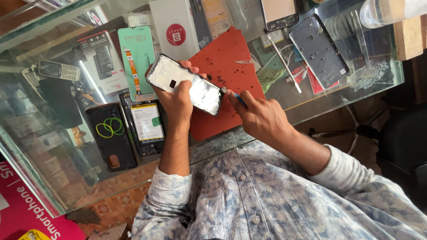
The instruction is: The person applies adhesive to the back of a smartphone chassis, then uses a metal spudger and a green plastic pry tool to scrape and separate the screen assembly from the frame. The person repeatedly scrapes along the edges and corners to release the display.
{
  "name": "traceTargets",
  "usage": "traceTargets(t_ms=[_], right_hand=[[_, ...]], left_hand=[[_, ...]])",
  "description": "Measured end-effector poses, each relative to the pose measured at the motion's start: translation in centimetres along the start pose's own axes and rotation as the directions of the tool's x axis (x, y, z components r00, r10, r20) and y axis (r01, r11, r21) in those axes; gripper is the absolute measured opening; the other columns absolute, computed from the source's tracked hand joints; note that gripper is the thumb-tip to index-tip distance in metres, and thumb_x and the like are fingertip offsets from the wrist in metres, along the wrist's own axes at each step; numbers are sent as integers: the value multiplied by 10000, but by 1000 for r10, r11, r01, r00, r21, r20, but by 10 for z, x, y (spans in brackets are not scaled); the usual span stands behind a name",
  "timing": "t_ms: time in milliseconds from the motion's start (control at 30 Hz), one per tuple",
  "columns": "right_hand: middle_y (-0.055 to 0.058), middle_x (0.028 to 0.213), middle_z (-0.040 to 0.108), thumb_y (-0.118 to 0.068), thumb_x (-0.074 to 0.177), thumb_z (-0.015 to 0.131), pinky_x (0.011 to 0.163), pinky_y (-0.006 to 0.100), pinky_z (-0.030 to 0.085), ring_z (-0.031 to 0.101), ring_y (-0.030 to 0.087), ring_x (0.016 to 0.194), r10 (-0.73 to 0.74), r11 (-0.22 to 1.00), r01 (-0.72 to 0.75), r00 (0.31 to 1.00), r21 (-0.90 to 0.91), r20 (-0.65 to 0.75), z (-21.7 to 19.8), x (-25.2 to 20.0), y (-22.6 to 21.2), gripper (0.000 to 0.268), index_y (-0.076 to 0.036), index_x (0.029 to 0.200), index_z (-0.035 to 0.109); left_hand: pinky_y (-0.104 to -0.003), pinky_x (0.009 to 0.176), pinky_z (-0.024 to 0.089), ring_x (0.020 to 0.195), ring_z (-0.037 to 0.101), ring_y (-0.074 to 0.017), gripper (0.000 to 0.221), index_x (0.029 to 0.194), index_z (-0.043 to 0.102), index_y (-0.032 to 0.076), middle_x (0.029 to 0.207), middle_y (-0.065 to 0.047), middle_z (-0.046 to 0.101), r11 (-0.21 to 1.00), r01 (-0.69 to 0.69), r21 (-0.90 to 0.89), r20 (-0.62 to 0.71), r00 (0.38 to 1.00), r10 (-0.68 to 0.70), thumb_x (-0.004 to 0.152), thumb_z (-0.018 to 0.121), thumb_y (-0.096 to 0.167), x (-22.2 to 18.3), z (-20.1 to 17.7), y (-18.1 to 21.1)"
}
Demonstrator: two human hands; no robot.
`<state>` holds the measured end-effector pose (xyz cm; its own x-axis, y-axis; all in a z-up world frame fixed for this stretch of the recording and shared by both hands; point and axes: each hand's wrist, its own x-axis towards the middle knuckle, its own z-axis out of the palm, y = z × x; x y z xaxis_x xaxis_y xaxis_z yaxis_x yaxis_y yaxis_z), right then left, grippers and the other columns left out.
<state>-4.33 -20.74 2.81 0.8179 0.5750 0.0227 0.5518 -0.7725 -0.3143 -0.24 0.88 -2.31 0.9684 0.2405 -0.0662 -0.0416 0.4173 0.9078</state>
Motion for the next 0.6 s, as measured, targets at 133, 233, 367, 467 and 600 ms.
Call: traceTargets(t_ms=[133,233,367,467,600], right_hand=[[83,967,547,-60,862,658,484,363,491,597,202,583,-59,997,64,994,42,-96,10,20,2,611,-37,1468,582],[85,941,532,-67,842,650,480,369,490,599,213,582,-40,997,45,996,66,-75,3,10,0,641,-21,1475,571],[84,928,559,-39,870,646,459,381,487,607,215,558,39,997,-39,999,70,6,-7,-8,-2,597,-63,1460,563],[70,901,577,-32,861,649,466,400,490,595,248,536,120,984,-115,992,139,-27,-8,-15,-4,608,-98,1460,568],[91,919,581,-36,875,655,475,412,492,605,278,566,143,970,-117,983,212,-113,1,-16,-11,594,-59,1461,561]], left_hand=[[-544,857,681,990,671,-282,595,1392,293,3,1153,-194,597,1000,0,0,11,1000,0,844,453,-169,-3,-2,-2],[-540,850,679,985,671,-279,624,1412,268,17,1154,-192,594,1000,-19,10,4,1000,19,845,449,-170,-4,-3,-2],[-555,874,677,1010,658,-279,638,1428,250,38,1171,-193,583,999,-39,-6,22,999,39,854,438,-165,-5,-1,-3],[-559,956,643,1079,627,-278,660,1472,200,96,1218,-183,560,992,-120,-39,82,989,123,908,453,-135,-20,-3,-2],[-513,1038,573,1110,583,-254,724,1498,103,191,1282,-171,519,954,-299,3,104,949,297,954,497,-80,-48,8,-8]])
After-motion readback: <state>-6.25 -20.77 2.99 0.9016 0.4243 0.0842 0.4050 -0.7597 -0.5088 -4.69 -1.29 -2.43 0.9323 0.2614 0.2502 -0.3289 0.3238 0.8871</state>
